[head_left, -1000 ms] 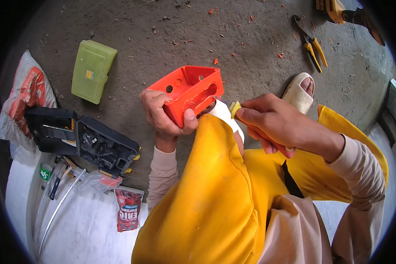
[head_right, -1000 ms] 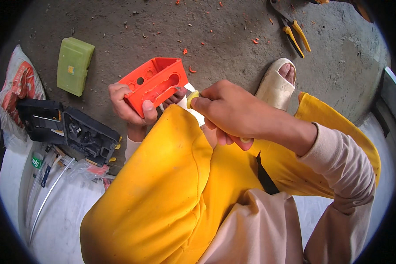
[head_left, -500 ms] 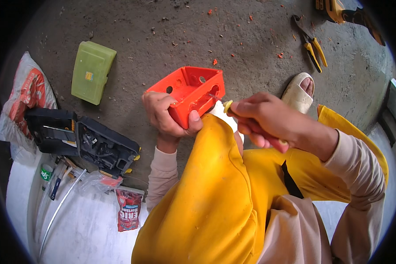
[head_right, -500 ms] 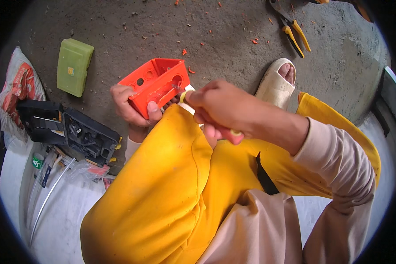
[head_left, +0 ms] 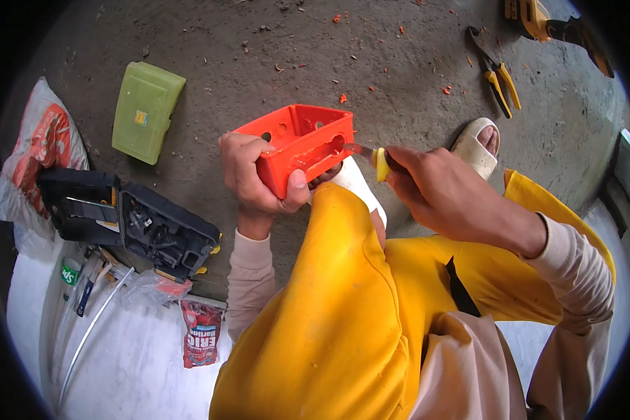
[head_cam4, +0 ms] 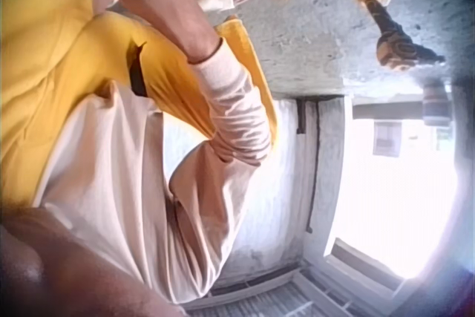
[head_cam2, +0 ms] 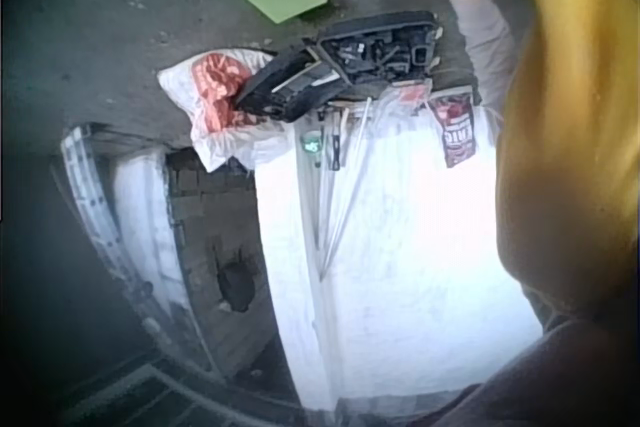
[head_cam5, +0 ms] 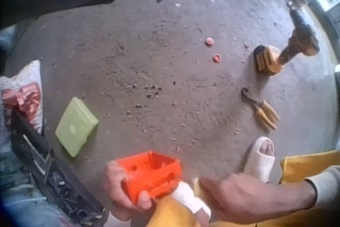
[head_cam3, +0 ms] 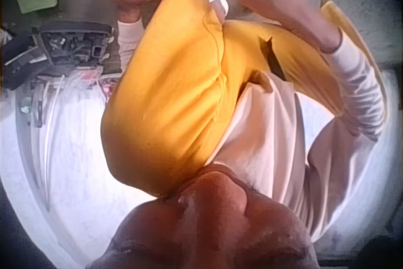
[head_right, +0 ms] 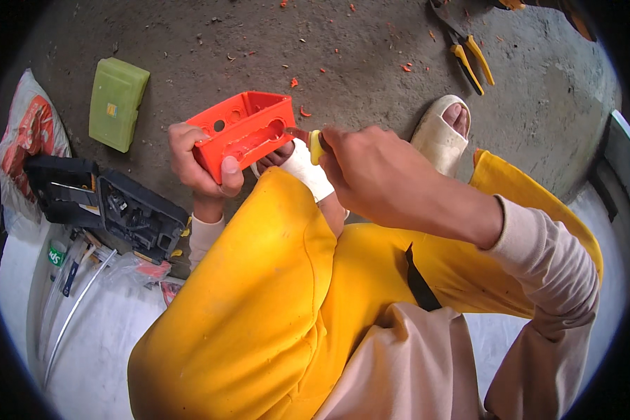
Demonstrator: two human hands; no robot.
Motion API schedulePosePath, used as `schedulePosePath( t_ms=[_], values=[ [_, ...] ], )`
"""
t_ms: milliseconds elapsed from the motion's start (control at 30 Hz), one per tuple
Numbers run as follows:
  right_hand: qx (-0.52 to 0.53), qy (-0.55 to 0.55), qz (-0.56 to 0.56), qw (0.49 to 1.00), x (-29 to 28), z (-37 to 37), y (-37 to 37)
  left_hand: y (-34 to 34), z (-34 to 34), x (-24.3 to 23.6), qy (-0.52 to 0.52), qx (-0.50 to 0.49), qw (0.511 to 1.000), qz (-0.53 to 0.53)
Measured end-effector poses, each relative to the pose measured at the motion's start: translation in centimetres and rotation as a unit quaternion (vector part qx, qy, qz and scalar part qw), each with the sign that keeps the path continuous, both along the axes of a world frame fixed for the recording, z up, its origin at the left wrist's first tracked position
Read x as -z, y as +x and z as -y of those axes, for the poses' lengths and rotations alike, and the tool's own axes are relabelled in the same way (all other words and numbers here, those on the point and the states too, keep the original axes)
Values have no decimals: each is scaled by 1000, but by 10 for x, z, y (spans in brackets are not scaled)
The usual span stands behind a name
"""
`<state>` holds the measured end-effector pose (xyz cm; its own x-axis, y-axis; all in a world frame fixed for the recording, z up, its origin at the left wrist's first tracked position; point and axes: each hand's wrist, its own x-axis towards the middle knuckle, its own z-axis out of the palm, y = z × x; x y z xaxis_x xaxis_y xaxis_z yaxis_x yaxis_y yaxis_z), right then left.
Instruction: The person trims the inner edge of a red plastic electrical box using a utility knife and then uses pliers to remove a plastic tab from the box.
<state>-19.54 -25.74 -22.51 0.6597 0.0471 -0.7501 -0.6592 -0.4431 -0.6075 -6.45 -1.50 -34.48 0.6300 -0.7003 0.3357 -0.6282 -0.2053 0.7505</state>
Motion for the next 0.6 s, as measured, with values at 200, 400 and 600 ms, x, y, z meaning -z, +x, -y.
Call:
schedulePosePath(
  t_ms=[200,400,600],
  values=[
    [-23,-4,1,1000,5,-8,4,2,5,-1,-10,16,999,39],
    [52,95,-179,978,5,-17,16,2,6,2,-14,24,998,58],
    [203,237,-336,888,2,-9,24,1,5,0,-9,36,998,51]
  ],
)
